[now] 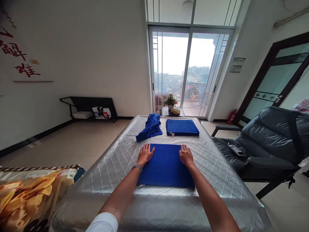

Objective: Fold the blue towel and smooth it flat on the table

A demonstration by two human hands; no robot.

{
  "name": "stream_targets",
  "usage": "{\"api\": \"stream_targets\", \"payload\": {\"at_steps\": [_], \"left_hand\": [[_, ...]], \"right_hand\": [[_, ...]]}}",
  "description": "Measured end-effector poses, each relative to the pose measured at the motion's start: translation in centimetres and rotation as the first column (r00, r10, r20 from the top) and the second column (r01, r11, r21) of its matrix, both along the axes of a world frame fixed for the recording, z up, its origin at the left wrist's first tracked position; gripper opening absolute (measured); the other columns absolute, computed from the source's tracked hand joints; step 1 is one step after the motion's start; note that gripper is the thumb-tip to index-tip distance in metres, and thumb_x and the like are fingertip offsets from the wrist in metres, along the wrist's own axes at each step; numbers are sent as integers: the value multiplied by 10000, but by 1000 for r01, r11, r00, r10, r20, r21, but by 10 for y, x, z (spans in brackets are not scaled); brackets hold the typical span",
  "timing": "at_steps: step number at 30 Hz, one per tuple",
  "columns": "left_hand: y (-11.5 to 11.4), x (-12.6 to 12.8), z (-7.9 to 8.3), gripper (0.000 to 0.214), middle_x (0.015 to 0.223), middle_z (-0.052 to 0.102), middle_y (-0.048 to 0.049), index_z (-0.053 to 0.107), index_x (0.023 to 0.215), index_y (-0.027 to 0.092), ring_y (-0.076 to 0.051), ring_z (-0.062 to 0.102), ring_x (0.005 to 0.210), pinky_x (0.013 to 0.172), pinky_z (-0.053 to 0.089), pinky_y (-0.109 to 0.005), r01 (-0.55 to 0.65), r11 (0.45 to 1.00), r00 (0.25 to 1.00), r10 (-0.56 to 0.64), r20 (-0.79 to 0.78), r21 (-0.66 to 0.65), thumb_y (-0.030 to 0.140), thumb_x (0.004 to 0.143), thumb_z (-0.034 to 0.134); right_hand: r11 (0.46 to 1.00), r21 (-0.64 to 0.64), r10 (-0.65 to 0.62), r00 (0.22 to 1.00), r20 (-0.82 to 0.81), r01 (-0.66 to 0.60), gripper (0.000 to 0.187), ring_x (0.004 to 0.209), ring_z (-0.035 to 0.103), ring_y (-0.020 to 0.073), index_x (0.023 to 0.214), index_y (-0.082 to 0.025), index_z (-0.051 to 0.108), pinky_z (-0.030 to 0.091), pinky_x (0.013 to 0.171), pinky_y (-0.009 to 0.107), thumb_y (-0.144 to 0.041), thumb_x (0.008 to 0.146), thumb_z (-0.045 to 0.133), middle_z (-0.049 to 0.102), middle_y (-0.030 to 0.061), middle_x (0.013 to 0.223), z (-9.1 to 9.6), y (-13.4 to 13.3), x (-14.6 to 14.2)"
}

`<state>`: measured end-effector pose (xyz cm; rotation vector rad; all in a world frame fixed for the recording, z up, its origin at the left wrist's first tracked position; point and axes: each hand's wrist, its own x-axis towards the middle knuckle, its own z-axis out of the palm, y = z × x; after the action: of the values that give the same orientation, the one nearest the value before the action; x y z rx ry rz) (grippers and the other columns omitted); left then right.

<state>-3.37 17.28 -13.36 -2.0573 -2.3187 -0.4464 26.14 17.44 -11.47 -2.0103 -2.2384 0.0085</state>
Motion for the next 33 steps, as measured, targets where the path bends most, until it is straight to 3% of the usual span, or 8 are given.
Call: {"api": "stream_targets", "payload": {"at_steps": [9,13,16,19,24,27,30,33], "left_hand": [[-3,1,4,716,1608,353,-164,393,1522,73,-263,303,1498,1225,218,-391,6,1000,1000,-6,-23,-7,560,1022,231],[-10,0,8,640,1582,401,-176,436,1491,67,-273,337,1482,1216,258,-411,-8,993,999,14,-53,115,482,1033,272],[-19,8,14,526,1560,442,-160,513,1435,109,-272,352,1473,1217,268,-456,111,949,992,-87,-92,294,371,1036,293],[-31,38,23,438,1485,538,-141,599,1342,147,-266,443,1414,1192,329,-467,258,892,966,-243,-89,372,302,1023,342],[-44,129,29,456,1474,558,-126,594,1367,158,-243,472,1397,1188,345,-408,505,830,861,-502,-75,236,385,1038,374],[-49,169,20,553,1543,478,-122,499,1467,154,-240,387,1458,1213,294,-420,538,834,842,-537,-51,123,455,1056,283],[-53,175,8,625,1581,421,-116,451,1507,160,-251,329,1489,1224,259,-457,482,875,876,-482,-29,35,498,1056,180],[-53,145,1,666,1608,374,-91,417,1531,189,-252,289,1506,1236,219,-468,443,897,896,-442,-36,0,554,1039,157]], "right_hand": [[994,-107,-10,1000,-19,8,634,1546,128,188,1597,-84,230,109,1244,377,-373,1035,186,189,83,1667,-10,-37,3],[996,-88,-10,999,-52,5,635,1545,132,178,1593,-81,242,107,1244,367,-371,1030,195,198,80,1665,-10,-38,2],[997,-75,-8,996,-86,2,635,1544,134,177,1590,-81,253,98,1244,365,-372,1028,204,212,83,1662,-10,-39,1],[998,-67,-7,993,-118,0,638,1543,143,183,1589,-76,255,93,1244,365,-377,1029,202,216,83,1662,-11,-39,1],[998,-66,-9,992,-126,1,628,1540,163,202,1585,-76,270,108,1241,369,-358,1025,231,211,92,1662,-12,-39,3],[997,-69,26,993,-112,-34,607,1543,147,194,1586,-93,277,114,1237,351,-306,1018,253,193,84,1667,-12,-40,5],[998,-53,28,992,-124,-35,604,1544,145,192,1587,-103,280,115,1237,350,-313,1020,260,206,84,1664,-13,-40,6],[999,-43,10,988,-157,-17,616,1539,168,199,1583,-99,290,122,1237,365,-358,1026,250,232,93,1655,-12,-41,4]]}}
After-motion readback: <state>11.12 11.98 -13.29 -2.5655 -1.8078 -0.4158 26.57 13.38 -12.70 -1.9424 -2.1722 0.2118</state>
